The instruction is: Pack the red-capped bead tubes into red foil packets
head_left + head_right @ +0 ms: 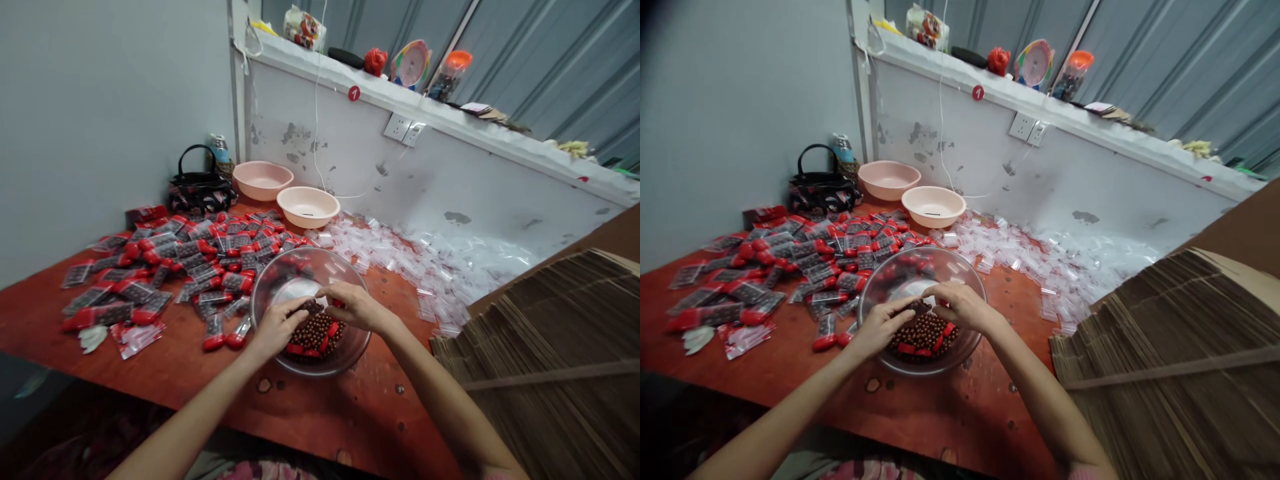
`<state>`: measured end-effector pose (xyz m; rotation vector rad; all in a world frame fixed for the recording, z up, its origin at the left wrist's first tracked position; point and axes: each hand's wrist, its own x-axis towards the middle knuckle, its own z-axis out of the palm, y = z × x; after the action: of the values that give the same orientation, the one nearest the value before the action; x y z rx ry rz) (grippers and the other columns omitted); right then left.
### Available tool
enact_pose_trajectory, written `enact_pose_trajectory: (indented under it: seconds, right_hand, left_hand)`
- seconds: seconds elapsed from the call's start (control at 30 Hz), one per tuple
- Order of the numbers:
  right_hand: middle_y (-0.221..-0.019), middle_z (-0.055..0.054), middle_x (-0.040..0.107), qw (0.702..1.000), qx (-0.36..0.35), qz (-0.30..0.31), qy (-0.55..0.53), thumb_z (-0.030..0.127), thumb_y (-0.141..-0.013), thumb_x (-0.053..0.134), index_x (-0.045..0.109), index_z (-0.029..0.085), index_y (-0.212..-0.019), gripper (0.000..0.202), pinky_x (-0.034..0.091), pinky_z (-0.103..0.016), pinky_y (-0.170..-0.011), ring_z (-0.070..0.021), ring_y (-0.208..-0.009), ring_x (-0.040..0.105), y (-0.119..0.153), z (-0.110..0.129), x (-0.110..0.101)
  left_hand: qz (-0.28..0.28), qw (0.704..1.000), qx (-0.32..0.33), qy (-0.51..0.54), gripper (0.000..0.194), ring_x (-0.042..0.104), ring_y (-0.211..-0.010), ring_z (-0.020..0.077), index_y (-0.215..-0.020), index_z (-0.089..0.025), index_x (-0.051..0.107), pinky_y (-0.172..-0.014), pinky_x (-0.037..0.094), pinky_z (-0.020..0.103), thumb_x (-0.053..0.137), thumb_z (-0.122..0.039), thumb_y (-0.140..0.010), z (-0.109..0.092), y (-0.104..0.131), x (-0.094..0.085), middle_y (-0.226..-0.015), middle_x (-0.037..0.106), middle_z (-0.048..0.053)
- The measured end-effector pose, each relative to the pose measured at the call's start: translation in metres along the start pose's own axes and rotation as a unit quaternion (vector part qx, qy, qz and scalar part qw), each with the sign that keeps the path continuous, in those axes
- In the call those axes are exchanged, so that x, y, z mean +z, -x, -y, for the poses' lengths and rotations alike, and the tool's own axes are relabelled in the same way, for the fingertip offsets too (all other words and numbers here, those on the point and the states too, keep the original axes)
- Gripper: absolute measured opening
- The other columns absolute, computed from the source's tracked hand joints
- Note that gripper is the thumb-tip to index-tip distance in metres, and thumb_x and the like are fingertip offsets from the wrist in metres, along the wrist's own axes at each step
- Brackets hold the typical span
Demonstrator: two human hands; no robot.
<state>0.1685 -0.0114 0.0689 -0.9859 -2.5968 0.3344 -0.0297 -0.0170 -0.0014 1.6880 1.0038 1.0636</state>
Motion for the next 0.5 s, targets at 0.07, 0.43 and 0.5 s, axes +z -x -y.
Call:
enact_pose_trajectory:
  seconds: [0.07,0.43,0.5]
  right_hand:
    - [-0.074,0.000,0.055,1.000,-0.008,0.013,-0.018,0.009,-0.078,0.050,0.050,0.019,-0.112,0.035,0.039,-0.022,-0.066,-0.0122,-0.069,0.050,-0.003,0.002,0.002]
    - [-0.074,0.000,0.054,0.999,0.030,-0.005,-0.041,0.010,-0.077,0.049,0.049,0.019,-0.108,0.032,0.039,-0.022,-0.065,-0.0121,-0.067,0.049,0.008,-0.005,0.006]
    - [-0.076,0.000,0.054,0.998,0.024,-0.004,-0.066,0.012,-0.077,0.050,0.048,0.019,-0.111,0.034,0.039,-0.022,-0.065,-0.0116,-0.067,0.049,0.006,-0.003,0.008]
  left_hand:
    - [0.002,1.000,0.004,0.015,0.033,0.059,-0.099,0.0226,-0.106,-0.017,0.063,-0.090,0.042,0.036,0.052,-0.026,-0.076,0.000,0.000,0.000,-0.108,0.065,0.006]
    - [-0.029,1.000,-0.003,0.009,0.028,0.060,-0.096,0.0233,-0.099,-0.021,0.067,-0.089,0.042,0.037,0.054,-0.023,-0.074,-0.007,-0.002,0.001,-0.102,0.068,0.003]
    - [-0.019,0.999,0.000,0.028,0.029,0.060,-0.096,0.0235,-0.099,-0.020,0.067,-0.089,0.042,0.037,0.055,-0.024,-0.073,-0.007,-0.003,0.001,-0.102,0.068,0.004]
